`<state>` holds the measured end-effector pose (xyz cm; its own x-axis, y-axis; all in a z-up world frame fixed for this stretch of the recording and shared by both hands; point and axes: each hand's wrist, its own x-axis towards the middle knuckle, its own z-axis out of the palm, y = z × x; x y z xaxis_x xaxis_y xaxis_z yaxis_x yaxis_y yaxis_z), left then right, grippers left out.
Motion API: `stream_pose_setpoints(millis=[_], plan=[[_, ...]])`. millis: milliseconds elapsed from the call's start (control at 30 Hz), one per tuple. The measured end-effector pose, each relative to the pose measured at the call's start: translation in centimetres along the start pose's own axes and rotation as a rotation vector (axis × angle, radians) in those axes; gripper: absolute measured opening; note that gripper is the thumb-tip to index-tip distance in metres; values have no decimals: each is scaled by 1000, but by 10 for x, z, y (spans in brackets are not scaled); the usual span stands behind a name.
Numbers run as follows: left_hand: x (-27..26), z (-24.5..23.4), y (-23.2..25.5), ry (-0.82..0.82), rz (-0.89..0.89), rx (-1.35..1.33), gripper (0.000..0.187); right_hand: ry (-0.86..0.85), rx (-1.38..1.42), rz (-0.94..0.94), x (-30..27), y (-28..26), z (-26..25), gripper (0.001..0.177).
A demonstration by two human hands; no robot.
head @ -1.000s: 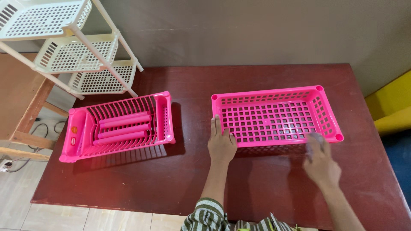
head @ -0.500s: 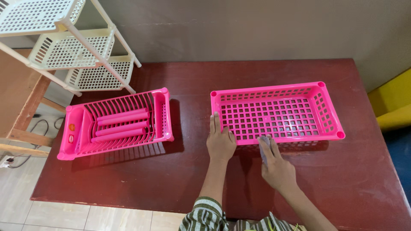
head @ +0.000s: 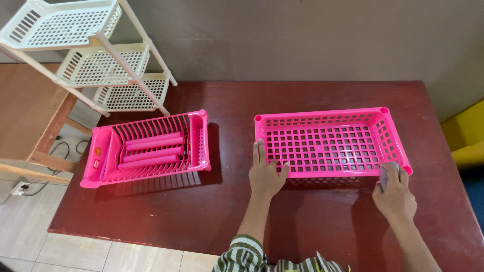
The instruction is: The person wipes the interior of a pink plastic basket with a cloth, then inserts two pink cylindrical rods into the basket. They then place a pink plastic dish rack on top of the basket, completing the assembly.
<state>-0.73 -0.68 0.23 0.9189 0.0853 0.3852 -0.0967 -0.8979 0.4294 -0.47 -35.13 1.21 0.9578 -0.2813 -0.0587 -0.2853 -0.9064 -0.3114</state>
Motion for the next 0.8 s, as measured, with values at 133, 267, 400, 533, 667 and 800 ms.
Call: stream_pose_setpoints(millis=[133,267,400,533,667,800], plan=[[0,-1,-2,-99,-39,15,43,37,44,-36,-2,1,4,50],[5,-6,-2,-189,-68,33,45,35,106,-59,-3,10,-1,51],[16,-2,-1,-171,-117,31,48,123,376,-55,4,21,-10,66],[42,8,-8,-117,-108,107,57,439,273,-358,24,9,-24,47],[63,22,-15,-103,-127,169,71,349,301,-296,53,-25,-29,50],[72,29,-21,-198,-201,233,77,207,581,-127,88,-54,-15,56]])
